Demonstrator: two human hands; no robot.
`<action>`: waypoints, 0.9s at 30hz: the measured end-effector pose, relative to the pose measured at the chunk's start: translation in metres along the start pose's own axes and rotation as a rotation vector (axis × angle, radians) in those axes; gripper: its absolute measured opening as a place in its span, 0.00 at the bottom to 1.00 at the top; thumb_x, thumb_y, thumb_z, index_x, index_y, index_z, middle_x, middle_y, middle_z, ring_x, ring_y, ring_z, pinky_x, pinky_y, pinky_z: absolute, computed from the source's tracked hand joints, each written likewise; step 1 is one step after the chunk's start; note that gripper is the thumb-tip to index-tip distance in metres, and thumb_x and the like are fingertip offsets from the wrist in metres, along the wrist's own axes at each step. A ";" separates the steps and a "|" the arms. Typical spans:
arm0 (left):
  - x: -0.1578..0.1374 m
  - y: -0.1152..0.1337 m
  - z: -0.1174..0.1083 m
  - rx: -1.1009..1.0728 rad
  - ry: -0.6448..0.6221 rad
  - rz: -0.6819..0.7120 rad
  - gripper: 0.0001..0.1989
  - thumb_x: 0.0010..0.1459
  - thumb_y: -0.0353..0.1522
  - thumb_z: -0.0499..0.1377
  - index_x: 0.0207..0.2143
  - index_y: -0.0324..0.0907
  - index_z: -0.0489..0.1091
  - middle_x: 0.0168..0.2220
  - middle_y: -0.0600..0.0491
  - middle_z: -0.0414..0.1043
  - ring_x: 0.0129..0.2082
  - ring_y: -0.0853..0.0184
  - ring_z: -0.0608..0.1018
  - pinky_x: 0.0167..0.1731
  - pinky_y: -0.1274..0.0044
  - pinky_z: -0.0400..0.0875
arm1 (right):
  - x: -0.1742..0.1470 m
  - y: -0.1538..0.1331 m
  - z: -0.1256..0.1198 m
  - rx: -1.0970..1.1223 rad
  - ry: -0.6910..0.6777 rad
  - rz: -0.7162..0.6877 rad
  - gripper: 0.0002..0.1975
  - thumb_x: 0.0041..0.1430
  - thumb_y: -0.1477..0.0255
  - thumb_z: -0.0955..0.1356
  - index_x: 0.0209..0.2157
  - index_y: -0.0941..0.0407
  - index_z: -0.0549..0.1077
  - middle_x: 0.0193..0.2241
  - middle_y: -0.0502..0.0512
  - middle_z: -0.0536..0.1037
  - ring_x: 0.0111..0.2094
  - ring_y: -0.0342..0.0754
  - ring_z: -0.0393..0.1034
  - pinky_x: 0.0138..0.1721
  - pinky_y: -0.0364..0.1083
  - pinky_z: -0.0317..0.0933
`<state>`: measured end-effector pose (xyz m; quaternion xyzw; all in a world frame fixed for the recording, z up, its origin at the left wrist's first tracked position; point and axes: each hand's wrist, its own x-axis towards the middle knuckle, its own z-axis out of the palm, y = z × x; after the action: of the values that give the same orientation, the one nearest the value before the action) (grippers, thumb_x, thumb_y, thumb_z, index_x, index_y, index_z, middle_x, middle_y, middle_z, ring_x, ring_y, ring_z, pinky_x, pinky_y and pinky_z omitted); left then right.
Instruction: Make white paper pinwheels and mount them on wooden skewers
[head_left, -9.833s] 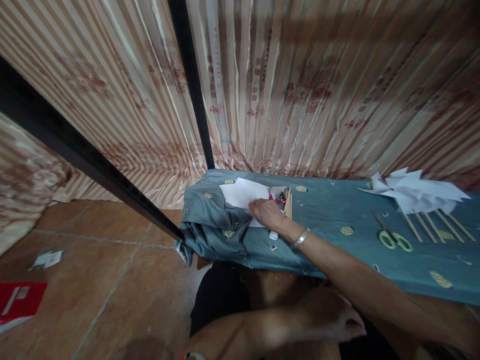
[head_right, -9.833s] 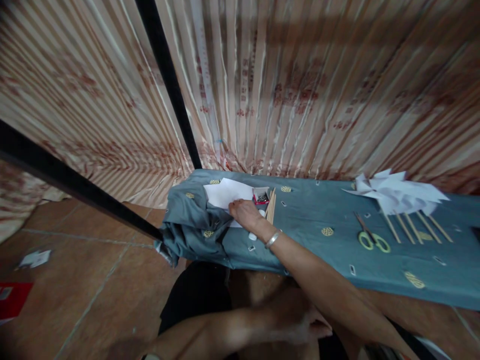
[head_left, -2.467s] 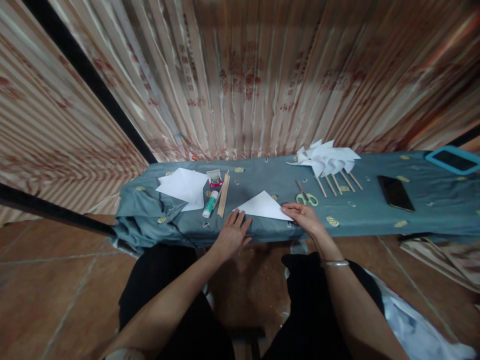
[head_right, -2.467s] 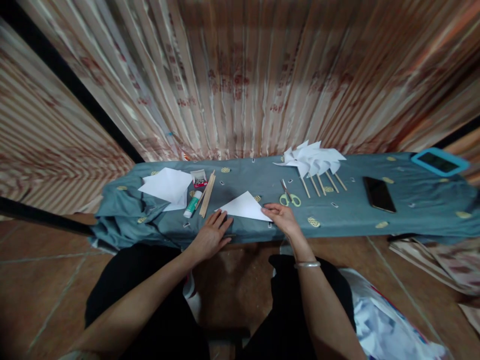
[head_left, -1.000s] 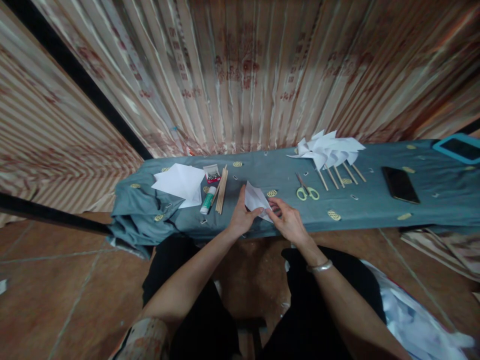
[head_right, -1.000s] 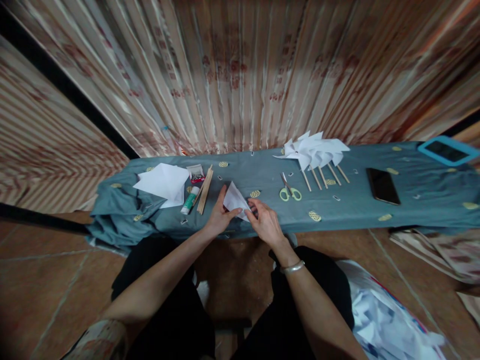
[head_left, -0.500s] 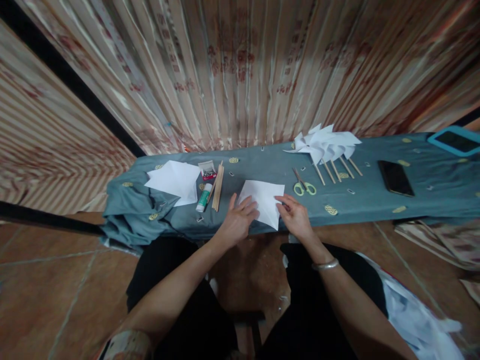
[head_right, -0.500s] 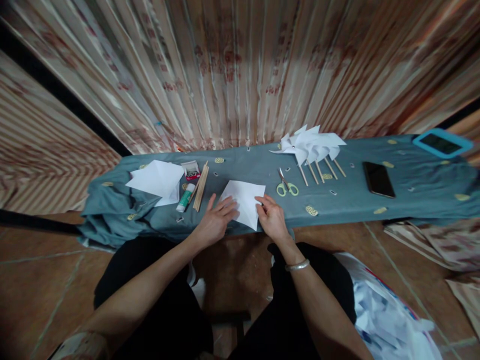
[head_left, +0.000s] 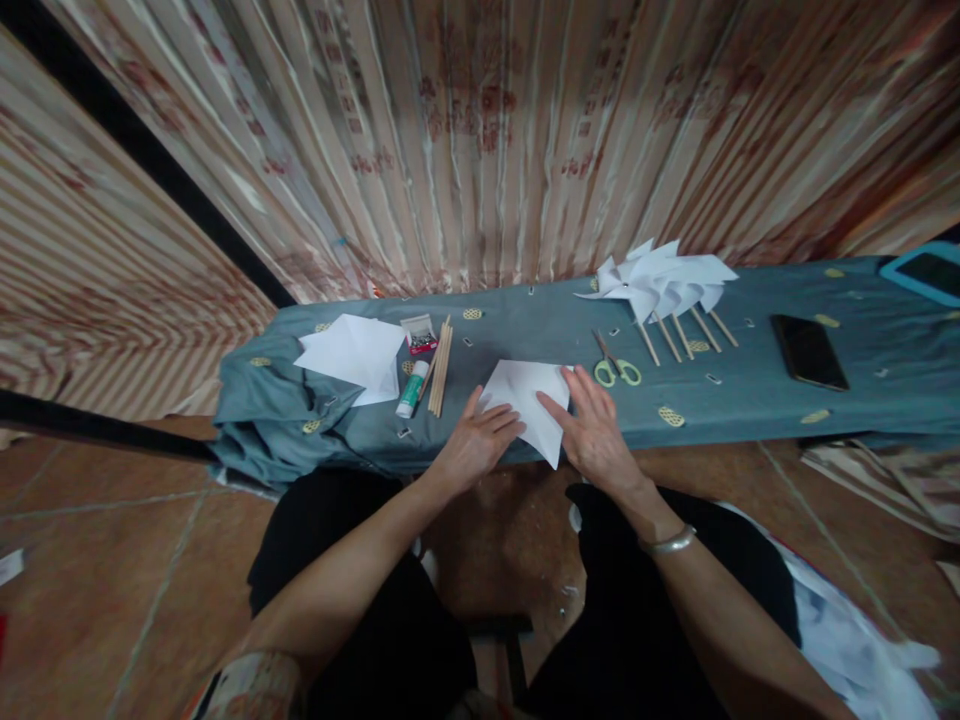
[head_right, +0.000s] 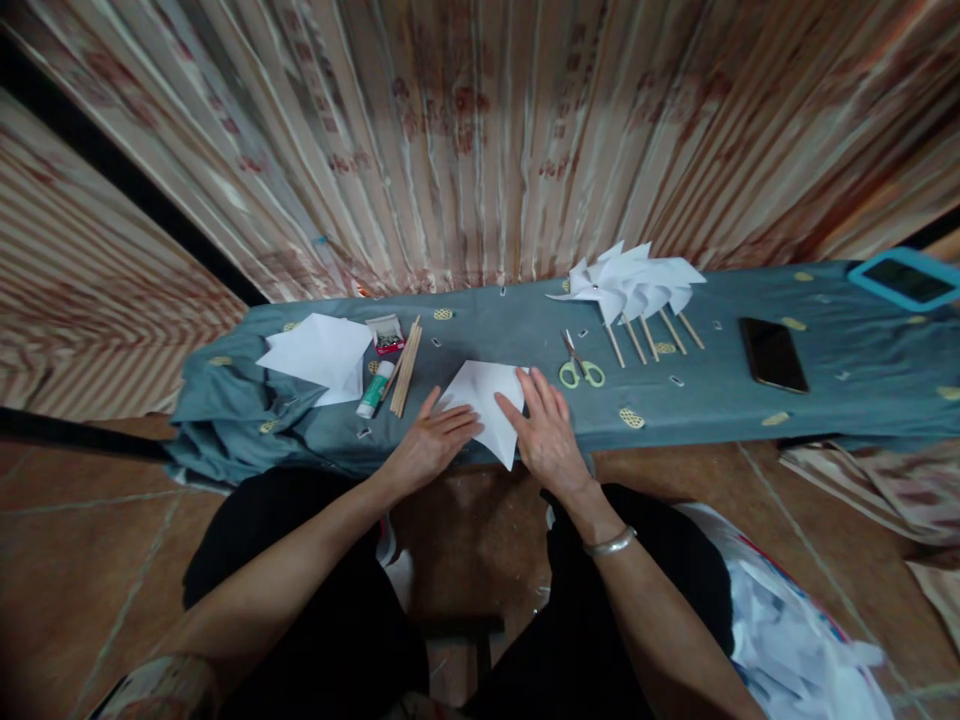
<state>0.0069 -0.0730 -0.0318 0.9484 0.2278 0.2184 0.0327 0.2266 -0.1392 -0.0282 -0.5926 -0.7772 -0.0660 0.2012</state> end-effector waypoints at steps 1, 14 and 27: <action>-0.003 0.001 -0.001 -0.011 0.008 0.013 0.13 0.67 0.31 0.50 0.46 0.42 0.74 0.48 0.50 0.78 0.52 0.63 0.77 0.65 0.53 0.50 | -0.001 -0.001 -0.001 -0.008 -0.021 -0.038 0.27 0.61 0.83 0.60 0.59 0.52 0.67 0.68 0.61 0.53 0.69 0.59 0.40 0.62 0.63 0.48; -0.025 -0.002 -0.012 -0.233 -0.055 -0.158 0.13 0.67 0.29 0.49 0.44 0.37 0.73 0.43 0.46 0.79 0.46 0.63 0.79 0.48 0.71 0.74 | -0.013 0.015 0.003 0.392 -0.076 0.101 0.13 0.65 0.65 0.64 0.38 0.51 0.80 0.56 0.59 0.73 0.62 0.58 0.61 0.58 0.62 0.56; -0.004 -0.020 0.000 -0.459 -0.001 -0.535 0.13 0.64 0.31 0.52 0.45 0.42 0.75 0.42 0.51 0.80 0.40 0.64 0.81 0.43 0.74 0.75 | 0.013 0.021 0.016 0.780 -0.033 0.604 0.18 0.50 0.55 0.70 0.33 0.56 0.79 0.26 0.52 0.81 0.28 0.49 0.74 0.33 0.47 0.67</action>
<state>-0.0048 -0.0571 -0.0369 0.8231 0.4134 0.2471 0.3011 0.2401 -0.1163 -0.0406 -0.6730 -0.5404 0.3005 0.4059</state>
